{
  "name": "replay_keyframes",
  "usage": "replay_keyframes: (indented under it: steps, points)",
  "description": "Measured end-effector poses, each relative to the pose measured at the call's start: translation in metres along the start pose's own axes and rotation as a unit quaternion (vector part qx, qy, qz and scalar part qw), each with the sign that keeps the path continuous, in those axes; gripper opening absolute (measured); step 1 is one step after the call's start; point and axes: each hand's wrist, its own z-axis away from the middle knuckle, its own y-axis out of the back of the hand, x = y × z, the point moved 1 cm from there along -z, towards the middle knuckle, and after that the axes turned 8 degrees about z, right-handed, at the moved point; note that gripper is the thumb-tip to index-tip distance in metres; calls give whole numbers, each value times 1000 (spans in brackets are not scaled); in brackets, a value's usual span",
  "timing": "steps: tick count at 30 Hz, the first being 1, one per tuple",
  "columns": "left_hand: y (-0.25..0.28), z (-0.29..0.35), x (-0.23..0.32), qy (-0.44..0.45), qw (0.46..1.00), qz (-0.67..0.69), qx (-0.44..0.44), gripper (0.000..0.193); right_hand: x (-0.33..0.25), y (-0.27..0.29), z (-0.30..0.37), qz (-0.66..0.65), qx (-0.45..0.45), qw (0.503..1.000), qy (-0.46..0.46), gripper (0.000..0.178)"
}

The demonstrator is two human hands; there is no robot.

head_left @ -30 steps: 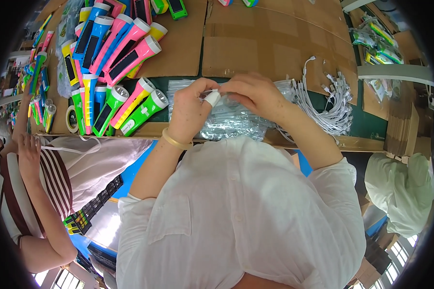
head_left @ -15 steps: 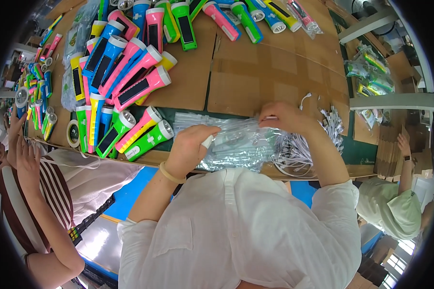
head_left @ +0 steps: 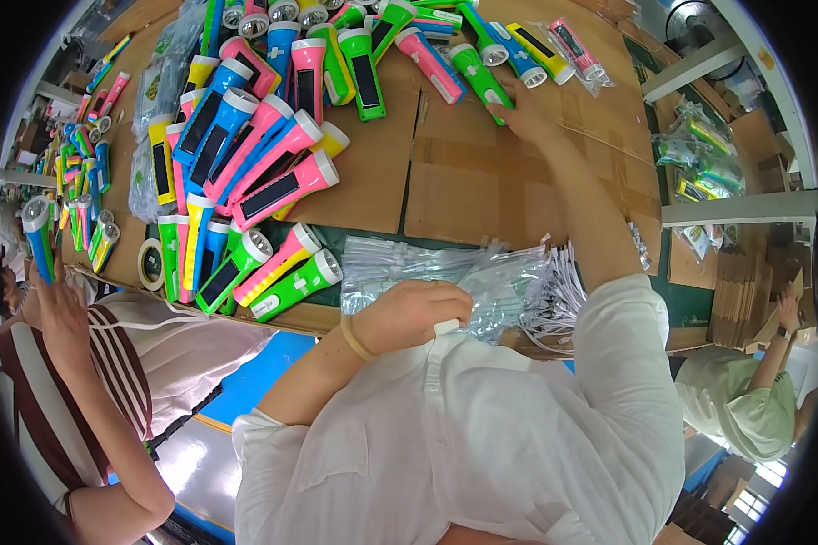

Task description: Packaging flashlights and charging cables into individual plastic bags on a factory line.

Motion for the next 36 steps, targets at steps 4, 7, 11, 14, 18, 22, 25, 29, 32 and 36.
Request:
replay_keyframes:
  steps: [4,7,11,14,18,22,25,29,32,36]
  points:
    - [2,10,-4,73,997,33,15,12,-20,67,91,-264,-265,899,-227,64]
    - [3,17,-9,83,994,-12,73,10,9,67,143,-171,-211,961,-57,51]
    - [5,15,-4,68,995,-39,68,13,-10,73,149,151,-29,987,42,55]
    - [2,10,2,44,995,-49,69,16,-62,82,140,179,-107,978,25,58]
    - [-1,8,3,17,997,-42,66,20,-47,71,126,180,-163,970,10,62]
    - [-6,10,5,1,996,-25,88,24,-60,95,144,21,-149,989,6,49]
    - [-8,9,4,3,995,-27,92,26,-93,114,184,-369,-167,913,-51,36]
    - [-11,2,6,-19,994,-21,103,26,-128,121,228,-348,-230,908,41,53]
    - [-16,-2,6,-33,993,-17,111,22,-133,109,245,-267,-308,913,32,71]
    - [-17,13,1,-20,989,-8,149,19,-142,143,234,25,-378,921,90,70]
